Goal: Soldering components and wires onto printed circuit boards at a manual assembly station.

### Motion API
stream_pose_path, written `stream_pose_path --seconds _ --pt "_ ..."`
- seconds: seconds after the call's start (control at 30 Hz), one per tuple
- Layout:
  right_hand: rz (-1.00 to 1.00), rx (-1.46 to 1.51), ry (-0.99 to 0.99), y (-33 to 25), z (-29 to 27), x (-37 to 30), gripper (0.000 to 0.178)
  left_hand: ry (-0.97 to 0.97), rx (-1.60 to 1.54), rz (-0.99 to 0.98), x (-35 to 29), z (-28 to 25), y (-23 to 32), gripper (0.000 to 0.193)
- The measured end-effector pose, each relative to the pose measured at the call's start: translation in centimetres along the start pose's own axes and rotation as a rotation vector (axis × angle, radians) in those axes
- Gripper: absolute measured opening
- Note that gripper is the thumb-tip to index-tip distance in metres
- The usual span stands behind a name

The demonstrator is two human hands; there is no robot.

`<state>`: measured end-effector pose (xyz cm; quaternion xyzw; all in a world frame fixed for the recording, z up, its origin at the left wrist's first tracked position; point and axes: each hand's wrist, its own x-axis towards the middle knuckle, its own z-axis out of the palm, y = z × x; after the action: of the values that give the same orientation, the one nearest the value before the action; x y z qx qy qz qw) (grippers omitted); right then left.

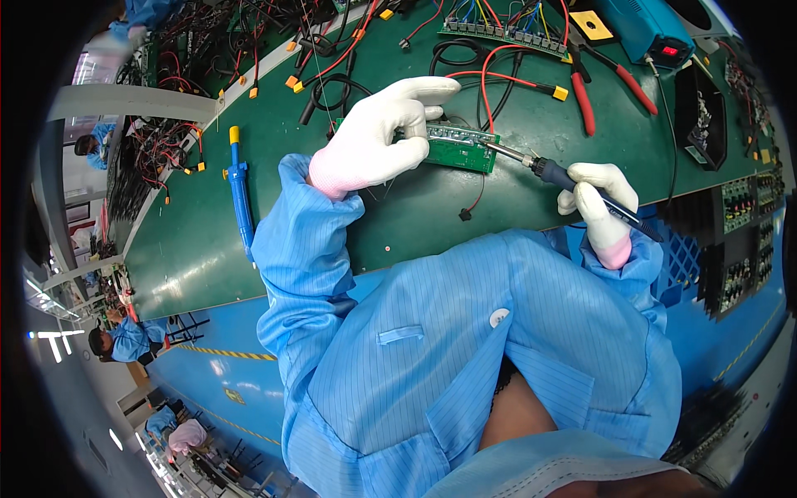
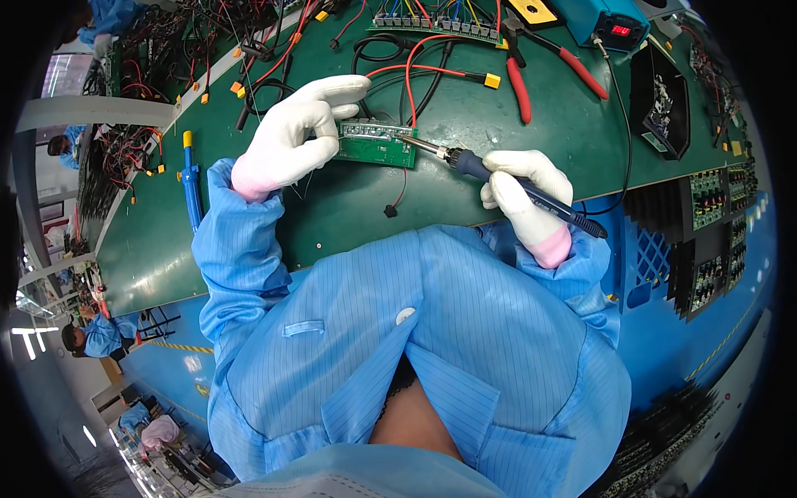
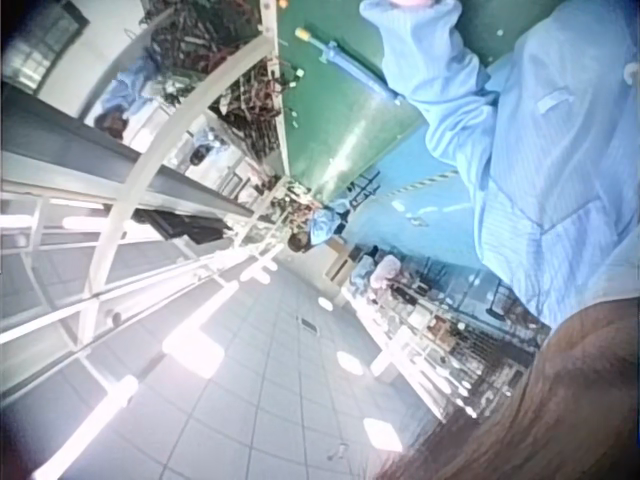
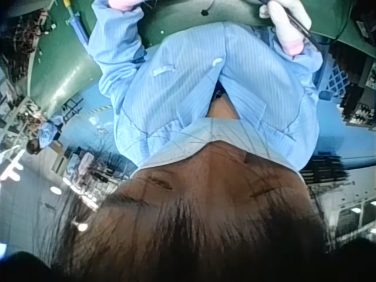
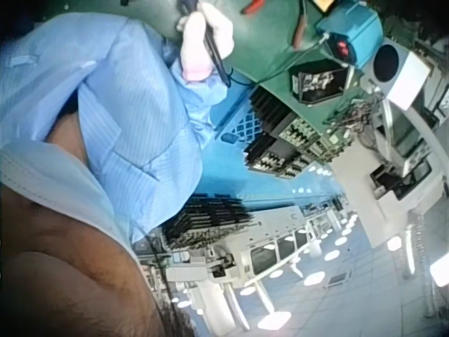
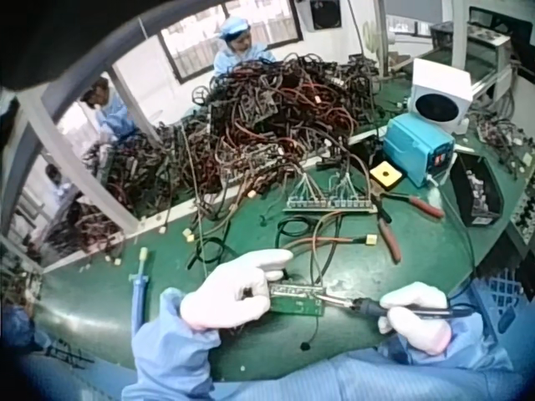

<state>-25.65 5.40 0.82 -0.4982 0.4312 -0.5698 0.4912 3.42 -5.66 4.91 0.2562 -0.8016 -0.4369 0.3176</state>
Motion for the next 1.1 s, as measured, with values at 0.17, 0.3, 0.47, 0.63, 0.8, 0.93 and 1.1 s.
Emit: stream_pose_path --seconds 0.17,0.3,0.47,0.63,0.8,0.93,1.1 --pt "-0.032 -0.046 -0.031 0.0 0.0 0.1 0.019 -0.007 0.021 -0.017 -0.1 0.1 0.0 0.015" --pt "-0.038 -0.082 -0.052 -0.2 -0.1 0.3 0.020 -0.011 0.037 -0.025 -0.1 0.1 0.0 0.015" --pt "0.014 -0.062 -0.057 -0.8 -0.2 0.7 0.019 -0.036 0.057 -0.031 -0.1 -0.1 0.2 0.014" --pt "0.021 -0.115 -0.100 -1.3 -0.4 1.1 0.022 -0.073 0.025 -0.079 -0.1 -0.3 0.3 0.015" --pt "0.045 -0.135 -0.150 -2.0 -0.7 1.8 0.024 -0.069 0.013 -0.080 -0.1 -0.3 0.4 0.015" --pt "0.014 -0.181 -0.239 -2.5 -1.3 2.5 0.026 -0.071 0.013 -0.070 -0.1 -0.3 0.4 0.015" --pt "0.146 -0.148 -0.301 -3.9 -1.4 3.8 0.029 -0.063 0.031 -0.083 -0.1 -0.2 0.4 0.015"
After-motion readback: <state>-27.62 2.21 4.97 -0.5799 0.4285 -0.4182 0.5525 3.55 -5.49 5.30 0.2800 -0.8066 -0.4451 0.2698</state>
